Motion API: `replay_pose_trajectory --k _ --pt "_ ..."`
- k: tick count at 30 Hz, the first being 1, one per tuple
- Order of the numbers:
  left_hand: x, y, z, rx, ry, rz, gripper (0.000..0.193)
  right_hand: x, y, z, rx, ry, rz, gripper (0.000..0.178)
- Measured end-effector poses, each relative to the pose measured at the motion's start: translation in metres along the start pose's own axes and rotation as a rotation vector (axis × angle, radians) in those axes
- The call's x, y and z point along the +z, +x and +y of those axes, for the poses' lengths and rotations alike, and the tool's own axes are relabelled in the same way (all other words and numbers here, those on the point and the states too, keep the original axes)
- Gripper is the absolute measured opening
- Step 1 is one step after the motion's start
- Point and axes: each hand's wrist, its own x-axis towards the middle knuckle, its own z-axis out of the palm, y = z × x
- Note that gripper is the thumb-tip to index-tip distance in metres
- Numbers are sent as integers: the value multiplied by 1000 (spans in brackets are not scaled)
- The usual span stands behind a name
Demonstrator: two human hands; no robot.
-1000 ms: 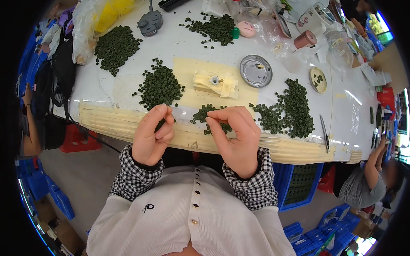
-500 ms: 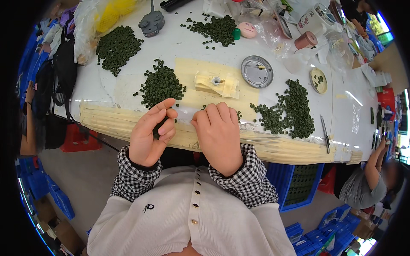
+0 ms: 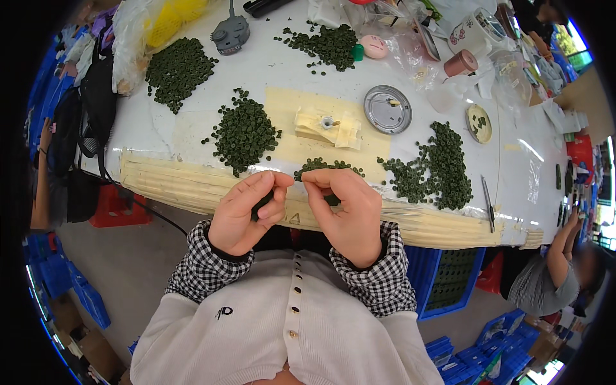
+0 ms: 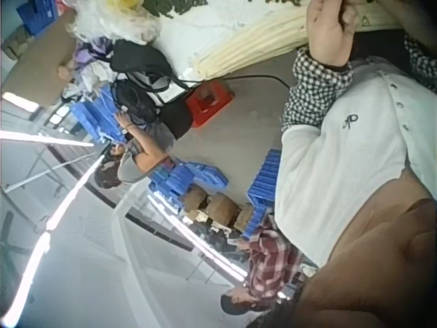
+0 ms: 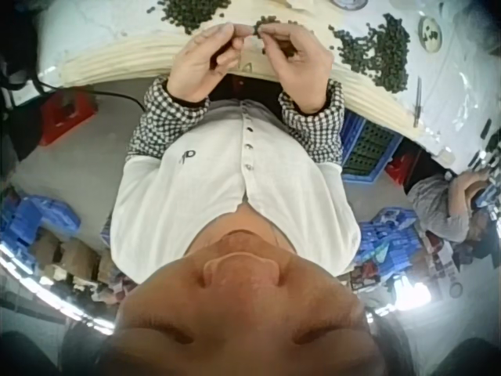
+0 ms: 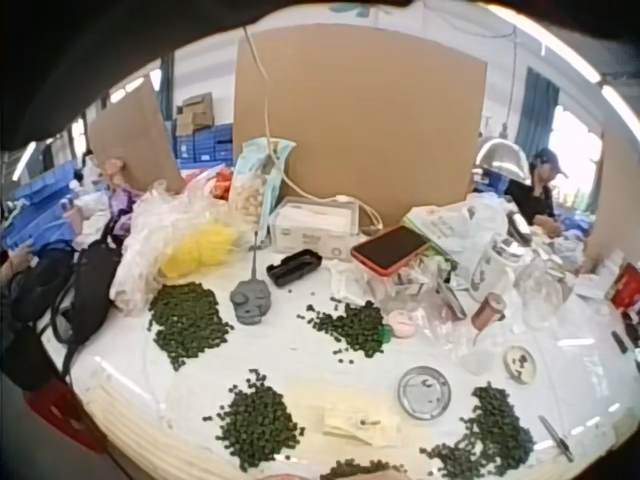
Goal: Attaching small green plastic foliage pieces to a long thin base strip at a workbench.
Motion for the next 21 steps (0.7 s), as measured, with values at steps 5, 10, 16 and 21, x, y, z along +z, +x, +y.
replay_pose_trajectory --k 5,10,16,21 --pt "0 1 0 24 13 34 25 -1 -1 2 28 67 -19 14" --pt "-7 0 -1 2 -96 -68 24 -7 -1 1 22 95 -24 13" --pt "1 1 -1 -6 -106 -16 23 -11 -1 0 -1 150 -17 13" --pt "-5 1 -5 -6 -110 -67 25 -9 -2 -3 21 202 7 12"
